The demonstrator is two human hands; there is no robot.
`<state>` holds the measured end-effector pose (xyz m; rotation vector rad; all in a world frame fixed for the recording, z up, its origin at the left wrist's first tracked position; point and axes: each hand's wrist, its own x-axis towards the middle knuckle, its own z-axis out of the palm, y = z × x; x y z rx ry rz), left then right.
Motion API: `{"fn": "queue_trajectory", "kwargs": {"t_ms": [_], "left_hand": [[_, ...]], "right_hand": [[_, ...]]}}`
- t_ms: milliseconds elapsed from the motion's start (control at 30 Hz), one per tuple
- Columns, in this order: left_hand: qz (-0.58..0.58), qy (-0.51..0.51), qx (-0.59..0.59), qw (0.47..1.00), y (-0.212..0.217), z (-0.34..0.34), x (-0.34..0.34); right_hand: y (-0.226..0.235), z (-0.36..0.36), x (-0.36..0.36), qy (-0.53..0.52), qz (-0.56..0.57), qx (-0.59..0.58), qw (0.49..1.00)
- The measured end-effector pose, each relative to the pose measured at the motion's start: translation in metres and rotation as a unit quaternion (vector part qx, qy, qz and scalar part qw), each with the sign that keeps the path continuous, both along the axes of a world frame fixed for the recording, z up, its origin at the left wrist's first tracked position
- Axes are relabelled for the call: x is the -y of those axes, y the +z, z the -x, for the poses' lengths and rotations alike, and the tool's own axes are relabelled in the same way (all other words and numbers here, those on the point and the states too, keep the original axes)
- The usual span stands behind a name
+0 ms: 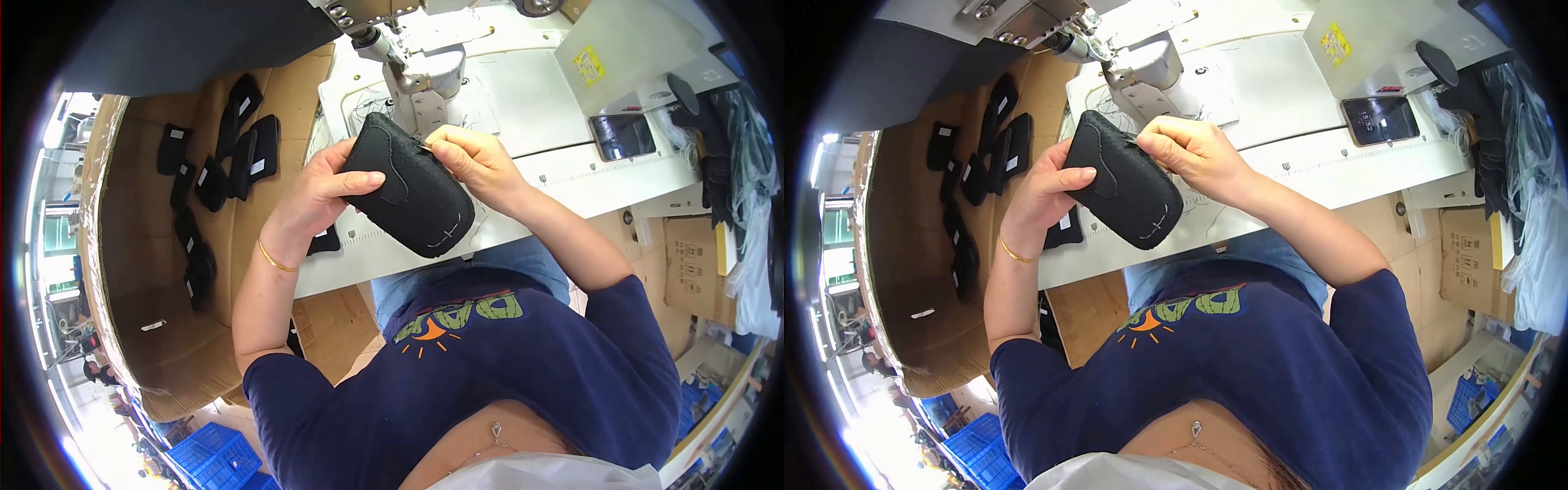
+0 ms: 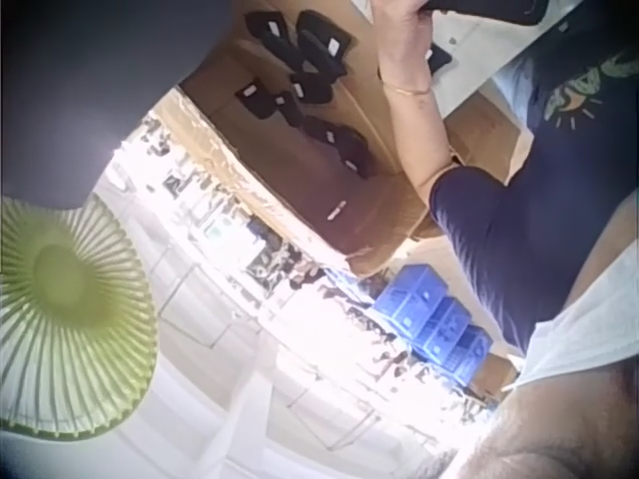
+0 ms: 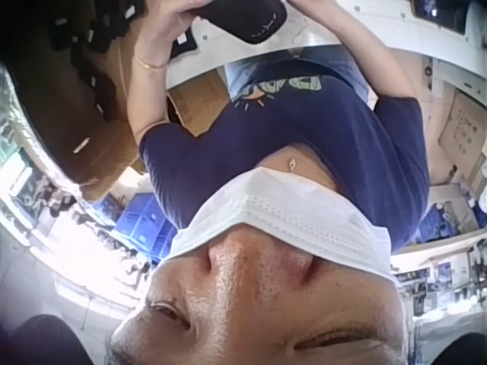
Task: Trimming excess material or threads from black shoe components using a small hand tool at a sewing workstation in a shoe factory.
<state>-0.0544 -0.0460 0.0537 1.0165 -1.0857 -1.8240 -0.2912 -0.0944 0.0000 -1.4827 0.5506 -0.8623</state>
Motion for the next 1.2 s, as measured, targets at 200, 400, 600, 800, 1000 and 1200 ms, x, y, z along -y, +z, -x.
{"fn": "queue_trajectory", "kwargs": {"t_ms": [200, 400, 600, 800, 1000, 1200], "left_hand": [[-0.013, -0.020, 0.005, 1.000, 0.004, -0.004, 0.001], [0.070, 0.007, 0.219, 0.973, -0.023, -0.006, 0.010], [0.109, 0.237, 0.834, 0.487, -0.033, -0.137, 0.028], [0.031, 0.250, 0.821, 0.512, -0.040, -0.164, 0.022], [0.621, 0.188, 0.642, 0.409, 0.009, -0.051, 0.004], [0.703, -0.028, 0.545, 0.456, 0.027, 0.014, -0.009]], "right_hand": [[0.010, -0.004, 0.005, 0.000, 0.071, -0.019, 0.997], [0.018, 0.006, -0.009, 0.060, -0.156, -0.120, 0.979], [0.044, 0.097, 0.092, -0.071, -0.098, -0.255, 0.959], [0.033, 0.077, 0.108, -0.244, 0.100, -0.240, 0.934], [0.039, 0.025, 0.018, -0.036, 0.055, -0.122, 0.990], [0.037, 0.007, -0.005, 0.052, -0.136, -0.073, 0.987]]}}
